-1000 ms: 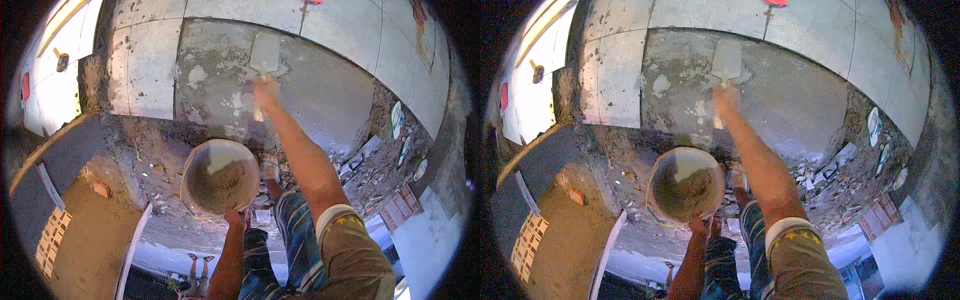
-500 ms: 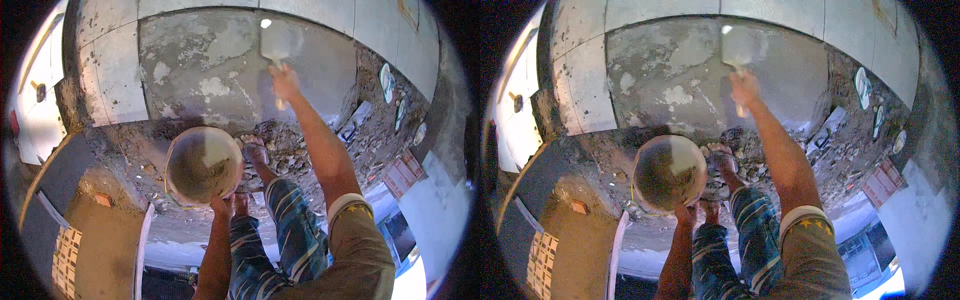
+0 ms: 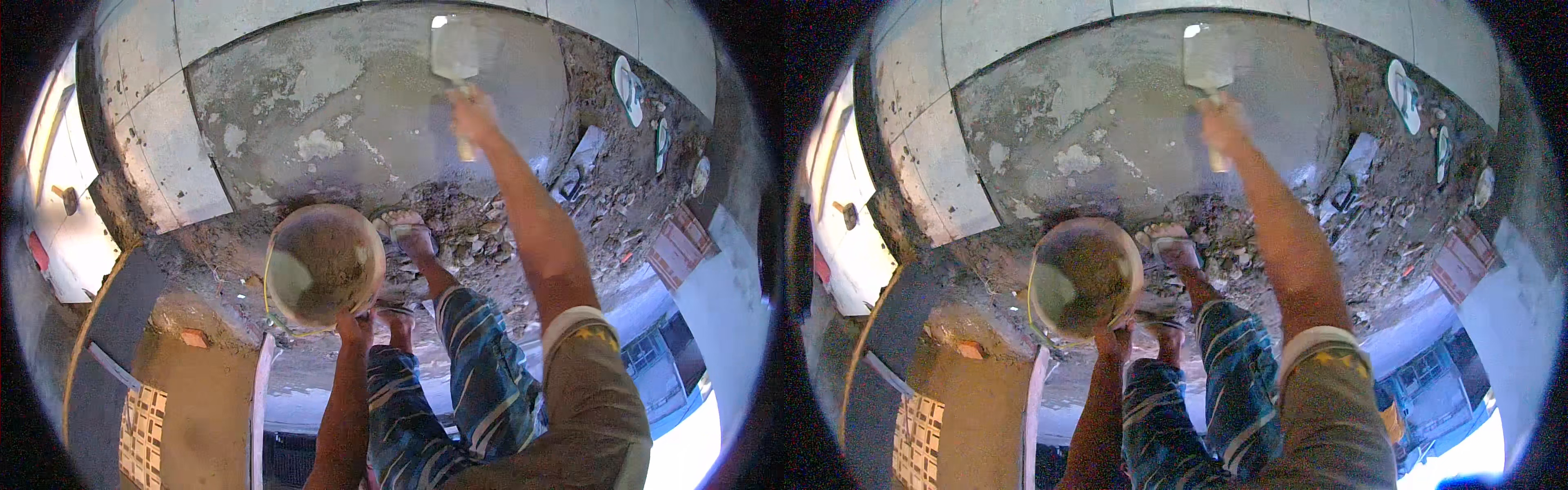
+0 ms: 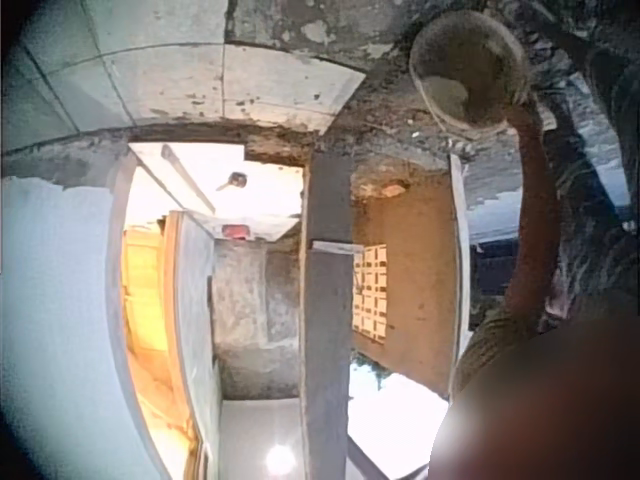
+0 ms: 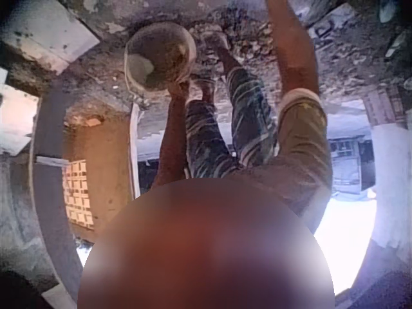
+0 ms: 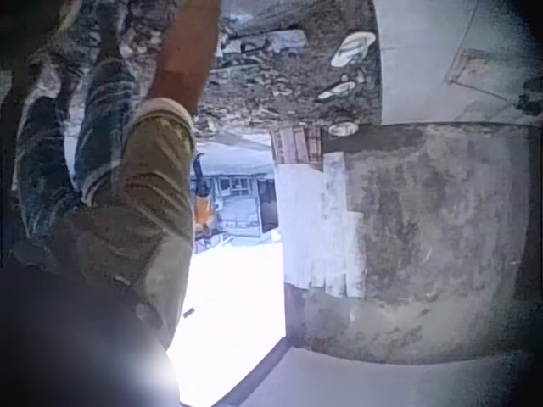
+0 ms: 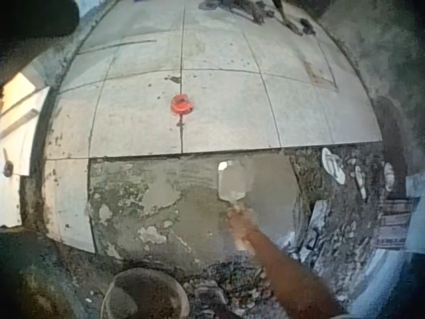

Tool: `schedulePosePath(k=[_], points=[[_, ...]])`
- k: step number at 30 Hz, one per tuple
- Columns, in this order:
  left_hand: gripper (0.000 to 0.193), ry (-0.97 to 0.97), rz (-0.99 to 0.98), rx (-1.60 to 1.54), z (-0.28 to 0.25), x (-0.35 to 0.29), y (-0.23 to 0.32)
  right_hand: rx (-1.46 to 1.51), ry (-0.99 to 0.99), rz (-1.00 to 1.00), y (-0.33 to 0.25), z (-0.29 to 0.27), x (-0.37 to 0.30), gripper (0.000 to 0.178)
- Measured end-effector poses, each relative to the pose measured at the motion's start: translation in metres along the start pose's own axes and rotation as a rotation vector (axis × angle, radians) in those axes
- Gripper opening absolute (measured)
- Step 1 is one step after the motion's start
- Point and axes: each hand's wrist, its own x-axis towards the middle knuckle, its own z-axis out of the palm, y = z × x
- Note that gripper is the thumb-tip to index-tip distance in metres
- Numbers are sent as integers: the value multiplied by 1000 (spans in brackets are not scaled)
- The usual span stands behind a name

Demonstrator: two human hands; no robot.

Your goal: Laying and securing floor tiles using cement and a rubber mallet.

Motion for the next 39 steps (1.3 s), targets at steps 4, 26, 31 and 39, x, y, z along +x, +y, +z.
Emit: schedulePosePath(k=[4,26,31,39], points=[[41,173,100,150,-23,-23,43,603,-173,615,-85,-4,-38,33],[52,-198,928,801,-109,-60,72,-144,-862,131,-249,18,-345,45],[34,-54,531,585,-81,-46,78,20,-585,65,-200,-25,-358,37],[31,75,235,413,-114,-53,69,341,-149,392,-144,30,-328,45]])
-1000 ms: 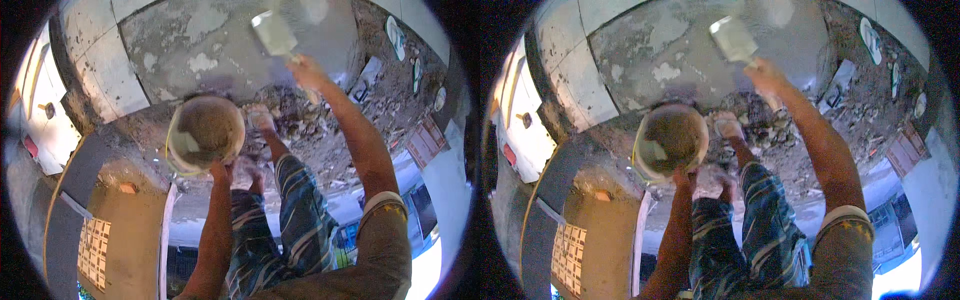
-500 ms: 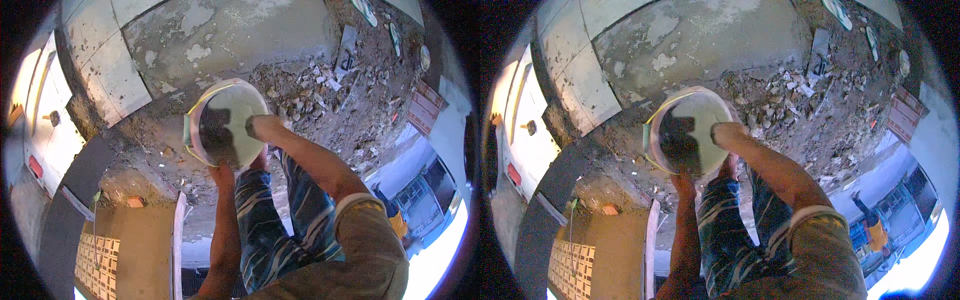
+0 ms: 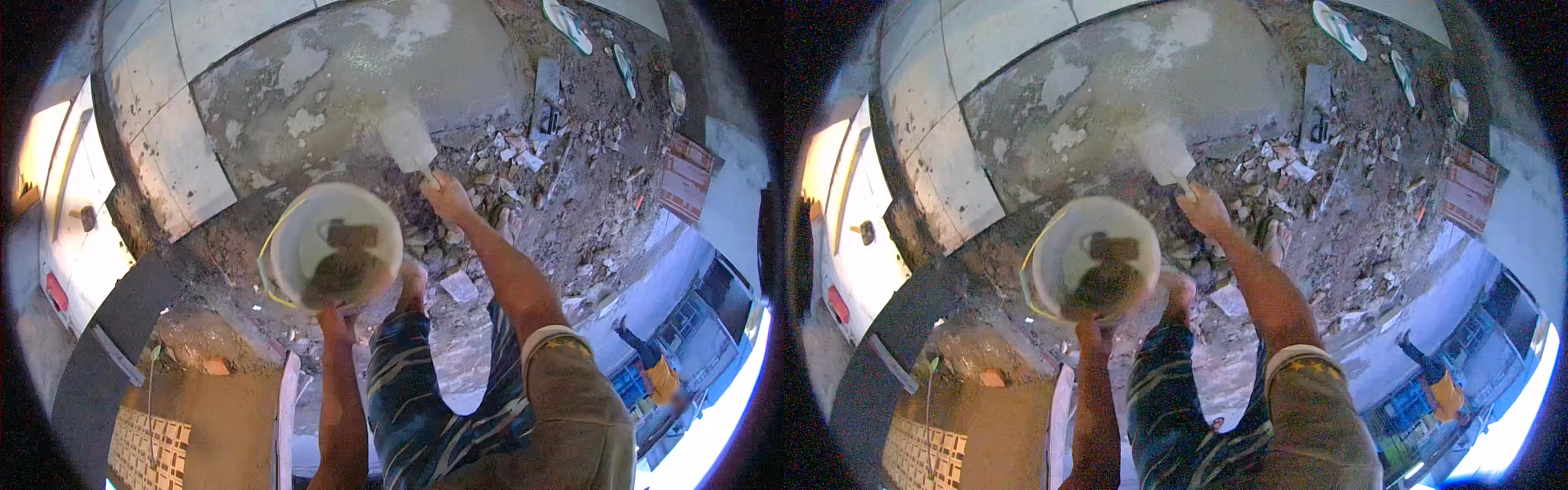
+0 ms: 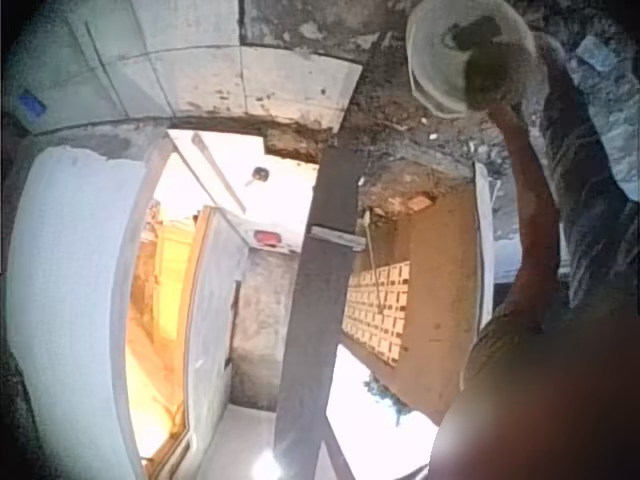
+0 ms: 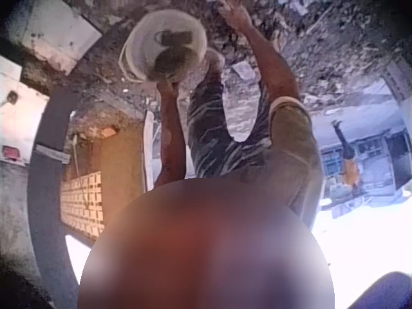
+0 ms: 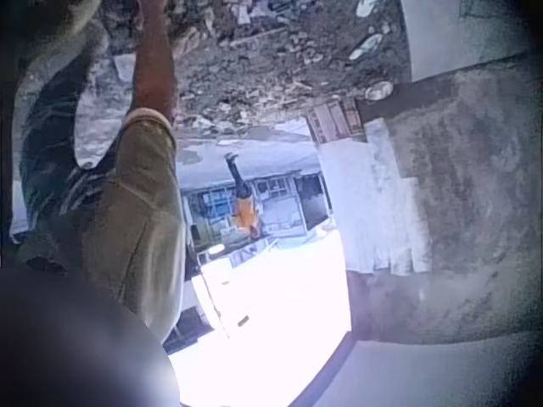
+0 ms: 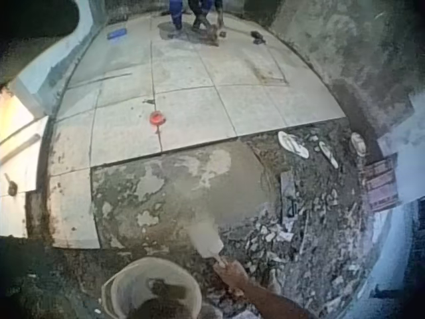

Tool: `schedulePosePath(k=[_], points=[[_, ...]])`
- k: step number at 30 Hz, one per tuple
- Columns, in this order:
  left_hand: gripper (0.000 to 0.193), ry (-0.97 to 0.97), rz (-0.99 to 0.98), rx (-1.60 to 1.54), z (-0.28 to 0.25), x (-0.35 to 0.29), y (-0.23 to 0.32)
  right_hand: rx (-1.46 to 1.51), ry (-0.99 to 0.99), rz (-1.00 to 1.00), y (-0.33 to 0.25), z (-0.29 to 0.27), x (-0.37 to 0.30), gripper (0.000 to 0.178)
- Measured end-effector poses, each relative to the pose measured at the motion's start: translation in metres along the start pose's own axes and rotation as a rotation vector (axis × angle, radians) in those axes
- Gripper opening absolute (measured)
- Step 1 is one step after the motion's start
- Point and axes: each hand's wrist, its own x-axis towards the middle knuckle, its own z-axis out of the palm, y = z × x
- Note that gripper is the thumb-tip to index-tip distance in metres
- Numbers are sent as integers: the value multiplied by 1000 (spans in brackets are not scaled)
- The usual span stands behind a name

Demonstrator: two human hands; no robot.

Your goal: Laying and securing floor tiles using cement and a rubber mallet.

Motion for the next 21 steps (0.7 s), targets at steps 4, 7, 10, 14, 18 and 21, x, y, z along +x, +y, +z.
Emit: schedulePosePath(k=[4,7,10,14,18,21], points=[[35,-89,195,387,-74,9,0,60,147,91,11,3,34,37],[38,-139,443,534,-55,-1,-16,215,173,221,51,-43,56,36],[35,126,190,276,5,-25,-21,24,131,219,61,-92,54,36],[30,155,203,292,2,-20,-34,-447,-129,-69,36,-70,-6,33],[31,86,628,615,42,-35,-46,-678,-591,-163,-31,-77,-55,29],[32,120,569,599,123,-81,-55,-609,-554,-160,-13,-78,-33,26]])
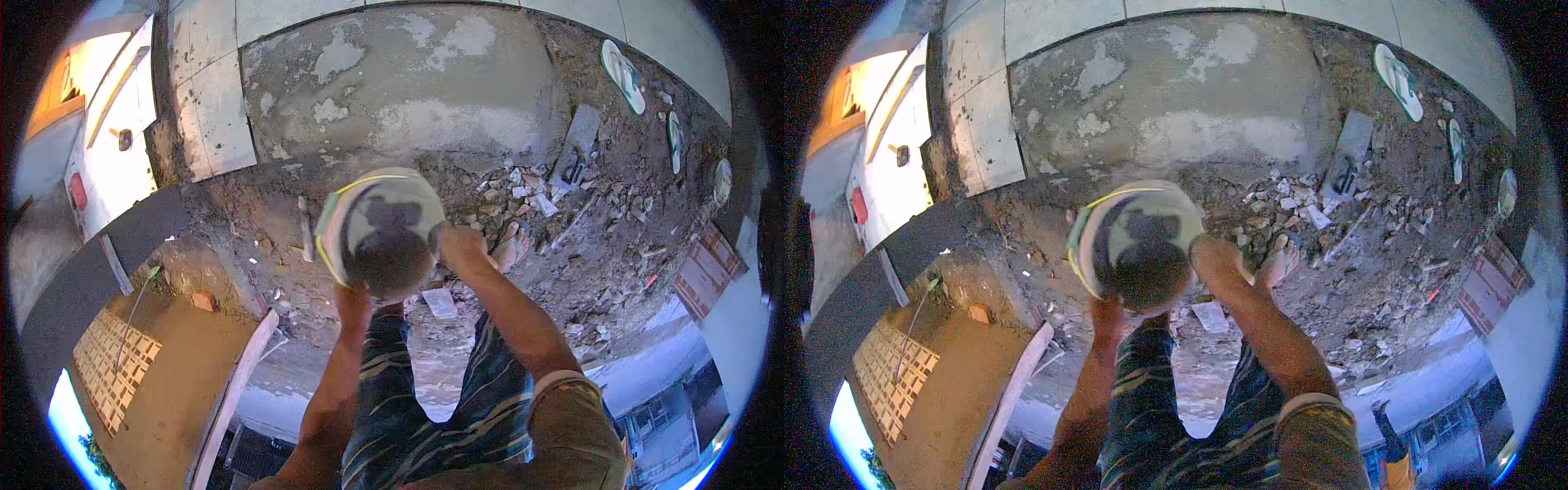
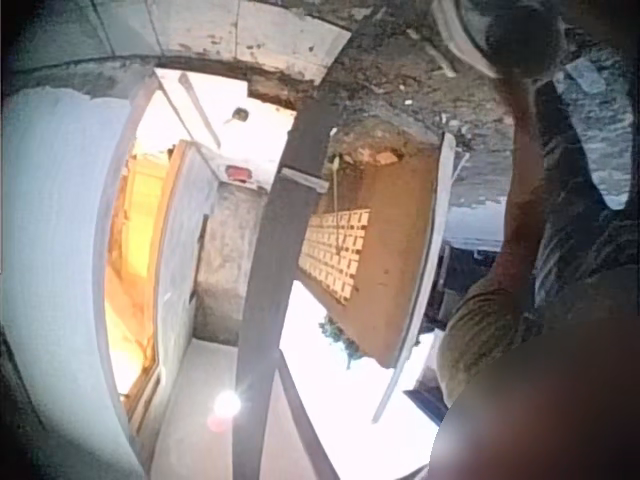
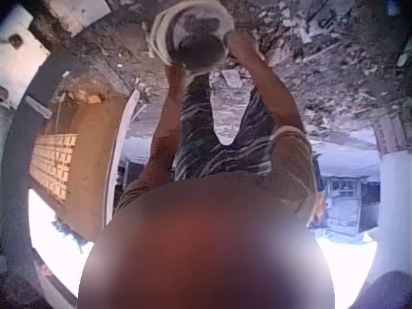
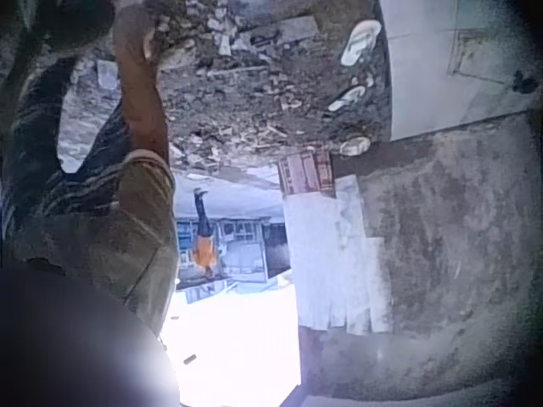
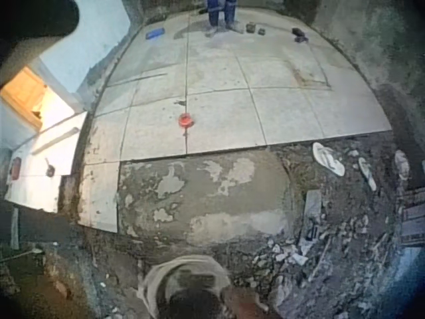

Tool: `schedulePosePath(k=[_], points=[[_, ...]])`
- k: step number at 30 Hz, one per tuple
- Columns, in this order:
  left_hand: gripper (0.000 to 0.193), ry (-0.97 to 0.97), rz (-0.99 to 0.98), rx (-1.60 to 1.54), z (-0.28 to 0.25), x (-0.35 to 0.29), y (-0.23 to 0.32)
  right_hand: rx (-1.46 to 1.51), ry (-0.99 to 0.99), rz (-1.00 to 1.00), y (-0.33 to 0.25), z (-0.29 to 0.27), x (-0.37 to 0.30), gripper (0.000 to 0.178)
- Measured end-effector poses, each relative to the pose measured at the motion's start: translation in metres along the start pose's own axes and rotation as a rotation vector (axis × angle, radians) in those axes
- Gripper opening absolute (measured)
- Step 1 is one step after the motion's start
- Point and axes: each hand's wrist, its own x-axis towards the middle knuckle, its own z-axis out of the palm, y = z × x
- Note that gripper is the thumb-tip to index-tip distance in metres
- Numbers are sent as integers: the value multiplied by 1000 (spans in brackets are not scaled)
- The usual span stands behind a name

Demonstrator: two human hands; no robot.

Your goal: Laying and securing floor tiles using cement and a rubber mallet.

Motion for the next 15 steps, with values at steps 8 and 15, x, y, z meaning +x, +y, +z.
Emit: schedulePosePath(k=[8,15], points=[[33,-102,-135,-99,71,-13,50,42,36,70,63,-38,-41,28],[42,-188,-430,-248,71,25,3,160,247,-33,119,-53,-33,36]])
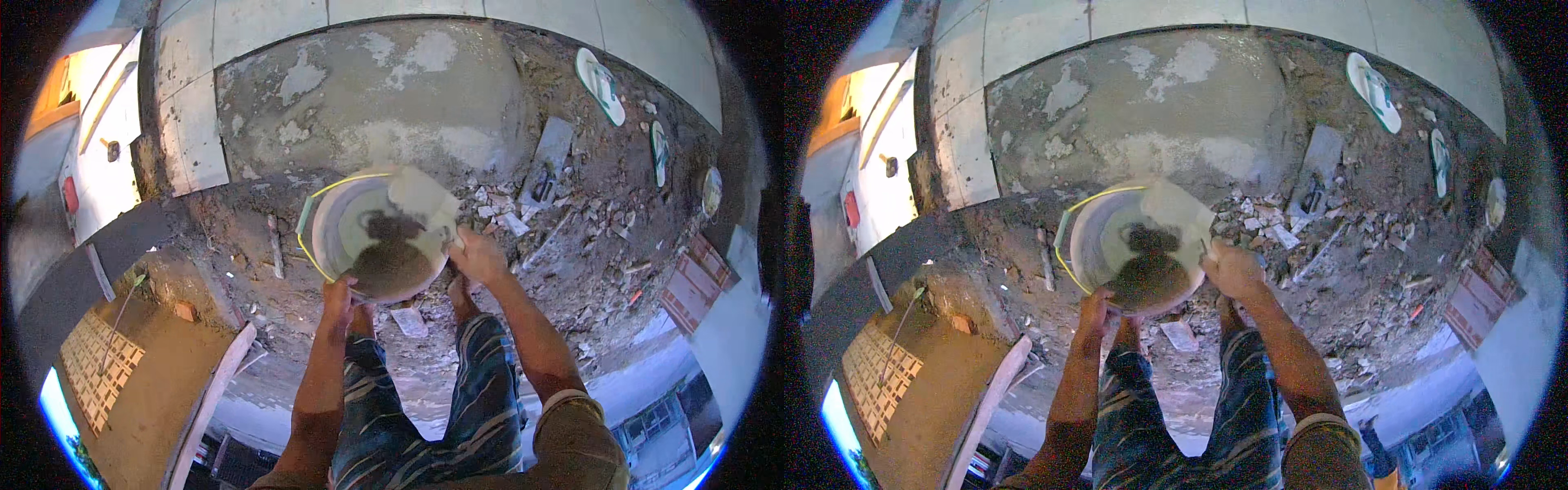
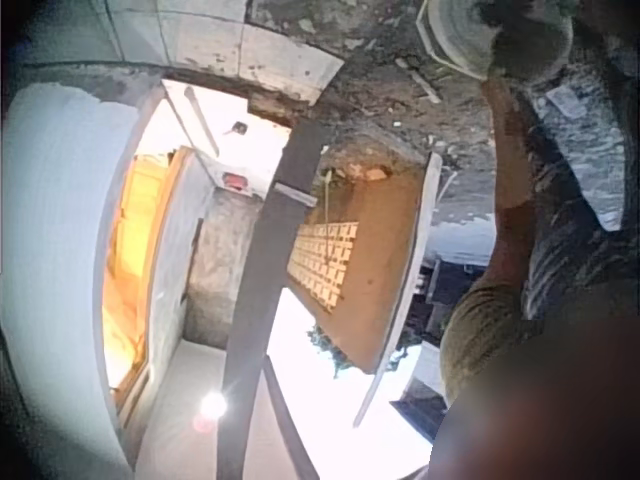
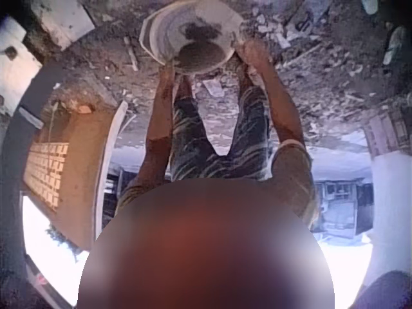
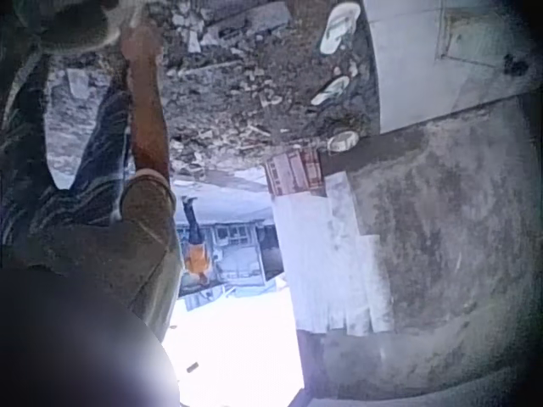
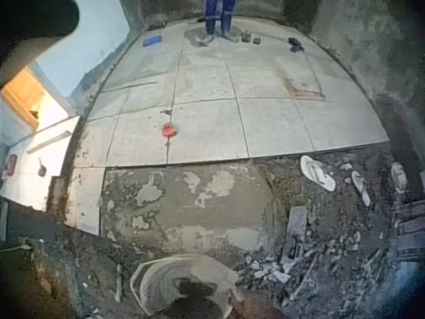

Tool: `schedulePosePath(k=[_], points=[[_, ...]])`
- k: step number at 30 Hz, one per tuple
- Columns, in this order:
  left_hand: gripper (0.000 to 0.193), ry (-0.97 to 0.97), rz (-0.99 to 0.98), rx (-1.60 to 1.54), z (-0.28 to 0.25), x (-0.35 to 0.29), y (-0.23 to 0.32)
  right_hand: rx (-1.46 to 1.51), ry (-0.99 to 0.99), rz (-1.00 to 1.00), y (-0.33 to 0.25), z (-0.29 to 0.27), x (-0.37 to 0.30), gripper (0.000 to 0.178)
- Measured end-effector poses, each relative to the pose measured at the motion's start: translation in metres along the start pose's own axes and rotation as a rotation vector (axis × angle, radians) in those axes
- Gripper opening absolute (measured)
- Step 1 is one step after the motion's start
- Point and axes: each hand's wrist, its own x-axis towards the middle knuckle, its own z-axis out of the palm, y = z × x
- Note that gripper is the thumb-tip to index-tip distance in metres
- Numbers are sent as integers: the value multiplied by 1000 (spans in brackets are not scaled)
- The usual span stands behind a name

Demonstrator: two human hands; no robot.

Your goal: Laying and securing floor tiles using cement and a rubber mallet.

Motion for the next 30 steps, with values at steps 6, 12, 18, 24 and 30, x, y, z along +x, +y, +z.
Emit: schedulePosePath(k=[6,12,18,24,30], points=[[41,146,-83,-289,-49,7,-46,364,333,13,15,17,84,32],[12,310,-54,-316,-117,-3,-77,307,565,271,40,42,167,39],[7,276,-189,-338,-150,-16,-62,389,457,96,-39,64,224,39],[18,326,-195,-250,-157,-8,-57,318,276,24,-75,75,260,45],[10,308,-196,-226,-117,-25,-32,168,382,259,56,-19,277,31]])
